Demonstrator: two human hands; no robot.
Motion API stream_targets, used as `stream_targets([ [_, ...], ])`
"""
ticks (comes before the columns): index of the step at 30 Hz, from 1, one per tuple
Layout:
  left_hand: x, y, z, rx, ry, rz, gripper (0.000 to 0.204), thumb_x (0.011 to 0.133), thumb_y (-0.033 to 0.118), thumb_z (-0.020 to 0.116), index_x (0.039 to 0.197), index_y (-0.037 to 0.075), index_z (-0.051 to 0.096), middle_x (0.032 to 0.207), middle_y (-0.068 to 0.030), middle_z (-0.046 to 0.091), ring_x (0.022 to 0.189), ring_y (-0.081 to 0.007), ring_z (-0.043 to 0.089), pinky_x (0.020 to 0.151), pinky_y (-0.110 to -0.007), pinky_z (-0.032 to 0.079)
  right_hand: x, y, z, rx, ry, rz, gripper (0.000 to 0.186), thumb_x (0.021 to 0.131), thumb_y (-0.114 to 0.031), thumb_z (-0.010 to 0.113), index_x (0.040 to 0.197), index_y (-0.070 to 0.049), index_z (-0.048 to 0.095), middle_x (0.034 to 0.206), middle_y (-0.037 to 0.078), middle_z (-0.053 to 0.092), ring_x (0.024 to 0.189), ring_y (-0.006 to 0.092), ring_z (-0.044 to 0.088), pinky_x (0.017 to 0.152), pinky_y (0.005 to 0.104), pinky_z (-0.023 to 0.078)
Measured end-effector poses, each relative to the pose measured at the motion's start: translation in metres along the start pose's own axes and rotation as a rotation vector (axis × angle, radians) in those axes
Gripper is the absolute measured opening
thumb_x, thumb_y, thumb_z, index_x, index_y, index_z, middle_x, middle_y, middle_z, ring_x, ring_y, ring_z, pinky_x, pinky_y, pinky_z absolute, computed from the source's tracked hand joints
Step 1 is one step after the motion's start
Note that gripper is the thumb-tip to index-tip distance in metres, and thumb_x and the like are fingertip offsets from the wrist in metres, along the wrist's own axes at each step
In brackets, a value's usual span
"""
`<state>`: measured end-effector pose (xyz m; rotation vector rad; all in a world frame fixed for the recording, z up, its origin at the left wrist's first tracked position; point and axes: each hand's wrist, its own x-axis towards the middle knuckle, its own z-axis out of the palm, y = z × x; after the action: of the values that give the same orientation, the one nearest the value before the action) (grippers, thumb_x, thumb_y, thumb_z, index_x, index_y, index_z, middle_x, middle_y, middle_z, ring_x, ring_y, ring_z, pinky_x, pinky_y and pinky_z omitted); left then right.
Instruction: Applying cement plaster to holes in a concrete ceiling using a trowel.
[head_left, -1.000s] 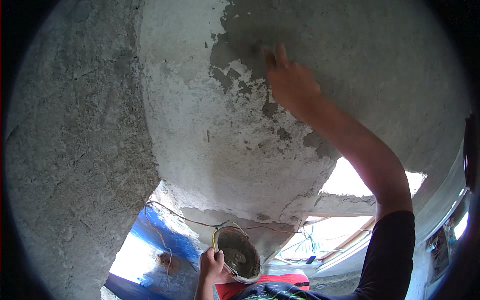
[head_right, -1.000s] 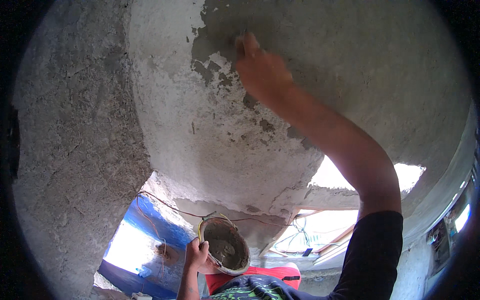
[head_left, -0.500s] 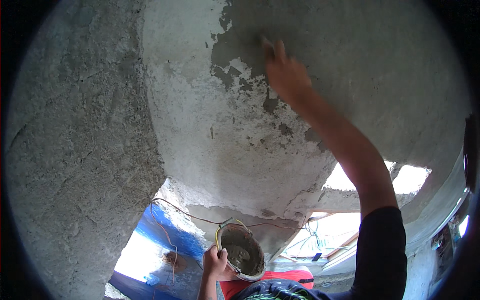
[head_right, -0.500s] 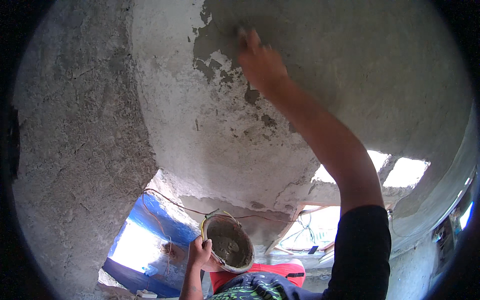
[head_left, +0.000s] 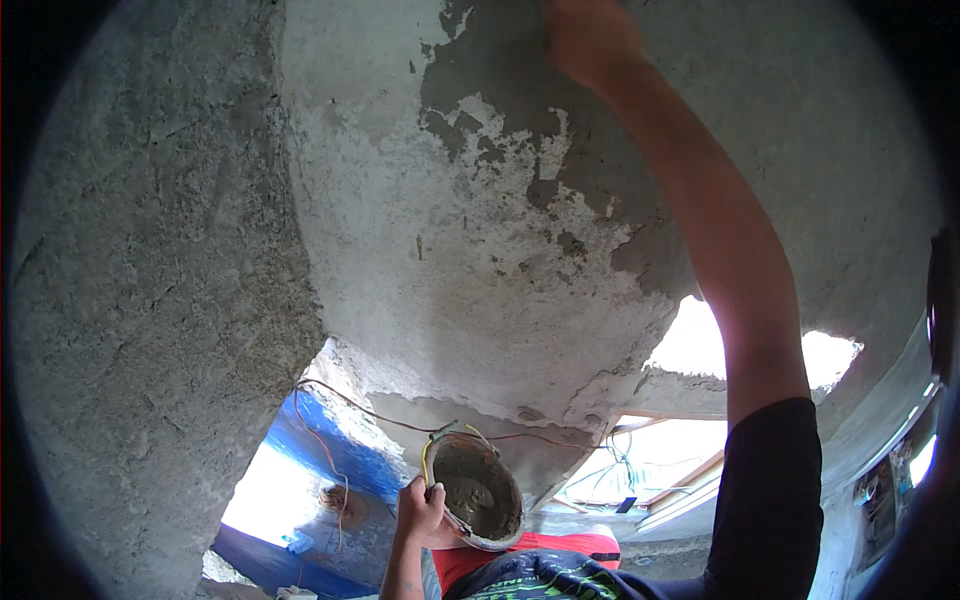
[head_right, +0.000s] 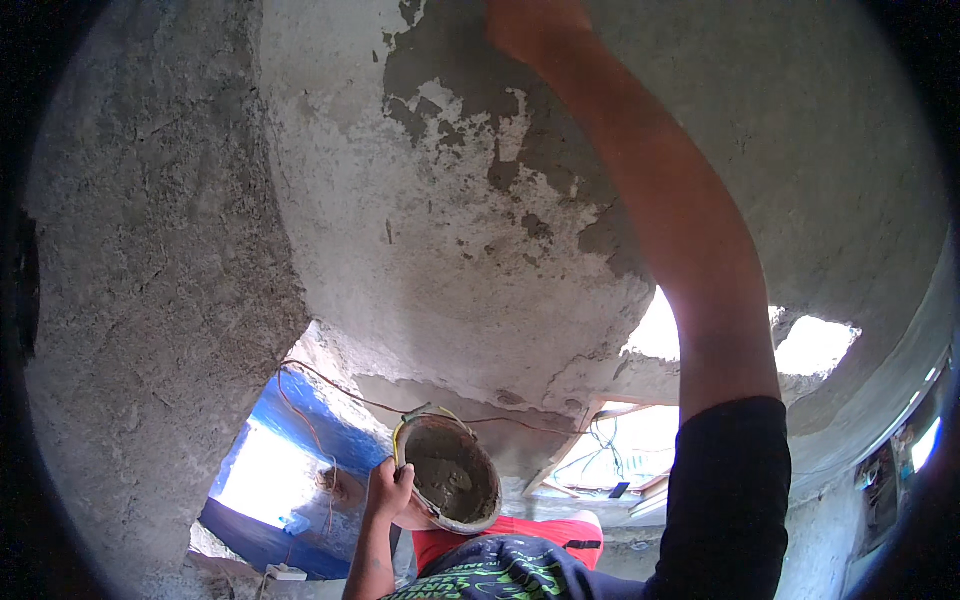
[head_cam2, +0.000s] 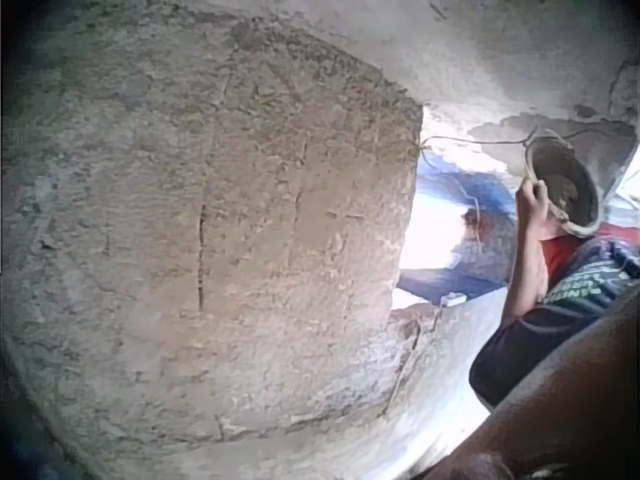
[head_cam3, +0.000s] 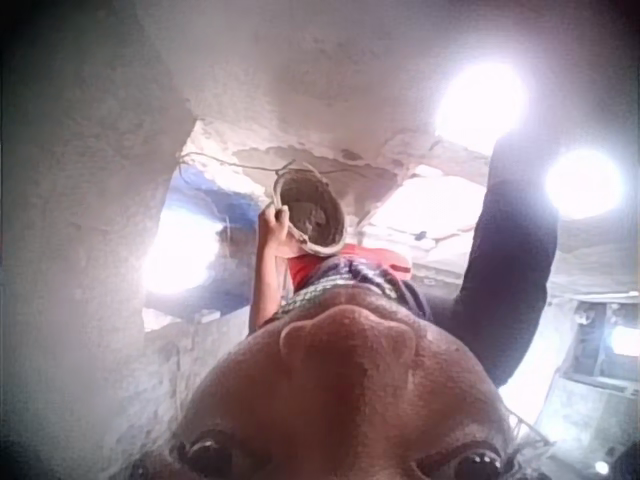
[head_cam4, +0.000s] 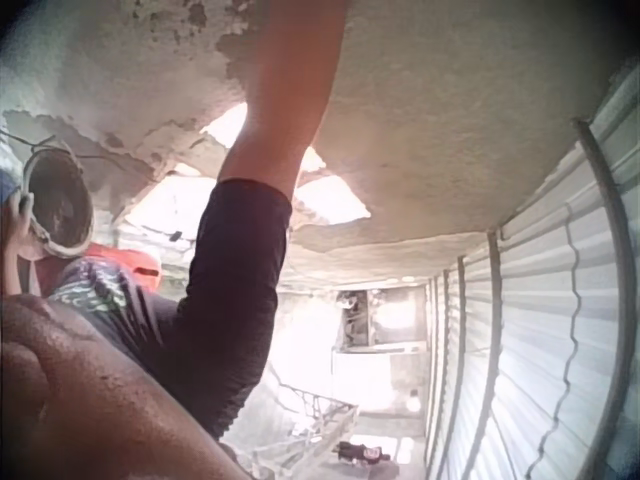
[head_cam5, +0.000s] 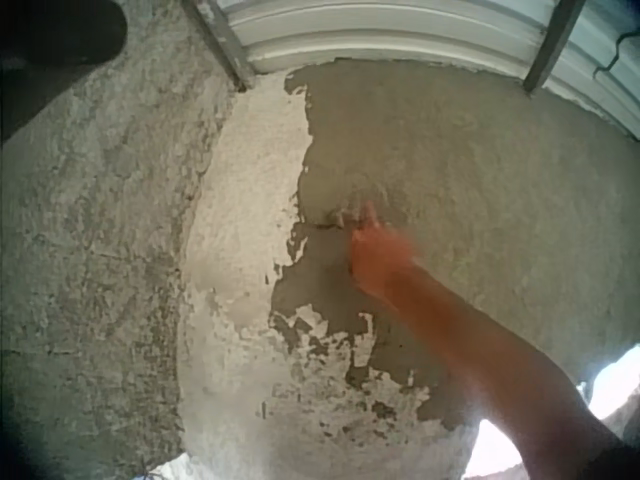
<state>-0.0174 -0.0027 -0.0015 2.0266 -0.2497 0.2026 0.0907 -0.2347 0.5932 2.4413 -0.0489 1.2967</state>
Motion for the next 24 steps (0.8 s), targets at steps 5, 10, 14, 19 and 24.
stream_targets([
  [5, -0.003, -0.014, 0.006, 0.079, 0.028, 0.037, 0.022, 0.089, 0.020, 0.065, 0.083, -0.001, 0.060, 0.075, -0.0244, 0.065, 0.073, -0.0466, 0.066, 0.065, -0.053, 0.051, -0.051, -0.020, 0.083, 0.013, -0.040, -0.370, 0.069, 0.085, -0.002, 0.067, 0.150, -0.007, 0.045, 0.143, 0.033, 0.046, 0.091, 0.0416, 0.074, 0.072, 0.0443, 0.066],
  [10, -0.002, -0.003, -0.003, 0.060, 0.030, 0.018, 0.021, 0.089, 0.019, 0.065, 0.085, -0.001, 0.060, 0.076, -0.0244, 0.066, 0.073, -0.0456, 0.067, 0.064, -0.053, 0.051, -0.097, -0.033, 0.092, 0.013, -0.003, -0.565, 0.064, 0.086, -0.004, 0.064, 0.148, -0.002, 0.047, 0.140, 0.033, 0.050, 0.088, 0.0422, 0.075, 0.068, 0.0466, 0.065],
  [14, 0.003, 0.006, -0.003, 0.041, -0.030, -0.061, 0.021, 0.090, 0.019, 0.066, 0.084, -0.001, 0.060, 0.074, -0.0240, 0.066, 0.071, -0.0454, 0.066, 0.064, -0.052, 0.051, -0.045, -0.014, 0.057, 0.049, 0.282, -0.221, 0.072, 0.085, -0.006, 0.068, 0.153, -0.009, 0.043, 0.141, 0.029, 0.049, 0.090, 0.0423, 0.075, 0.071, 0.0469, 0.065],
  [19, 0.005, -0.002, 0.004, 0.048, -0.016, 0.040, 0.023, 0.090, 0.019, 0.066, 0.081, -0.001, 0.058, 0.073, -0.0228, 0.065, 0.069, -0.0454, 0.066, 0.062, -0.052, 0.049, -0.056, 0.033, 0.082, -0.007, 0.285, -0.157, 0.077, 0.084, -0.005, 0.068, 0.156, -0.012, 0.040, 0.138, 0.027, 0.051, 0.091, 0.0429, 0.073, 0.071, 0.0482, 0.064],
  [24, -0.002, 0.000, -0.006, 0.030, 0.002, 0.007, 0.023, 0.090, 0.019, 0.065, 0.082, -0.001, 0.059, 0.070, -0.0228, 0.064, 0.066, -0.0445, 0.066, 0.060, -0.052, 0.049, -0.173, 0.062, 0.129, -0.083, 0.120, -0.405, 0.086, 0.080, -0.006, 0.072, 0.159, -0.011, 0.038, 0.140, 0.029, 0.050, 0.094, 0.0396, 0.074, 0.070, 0.0439, 0.065],
])
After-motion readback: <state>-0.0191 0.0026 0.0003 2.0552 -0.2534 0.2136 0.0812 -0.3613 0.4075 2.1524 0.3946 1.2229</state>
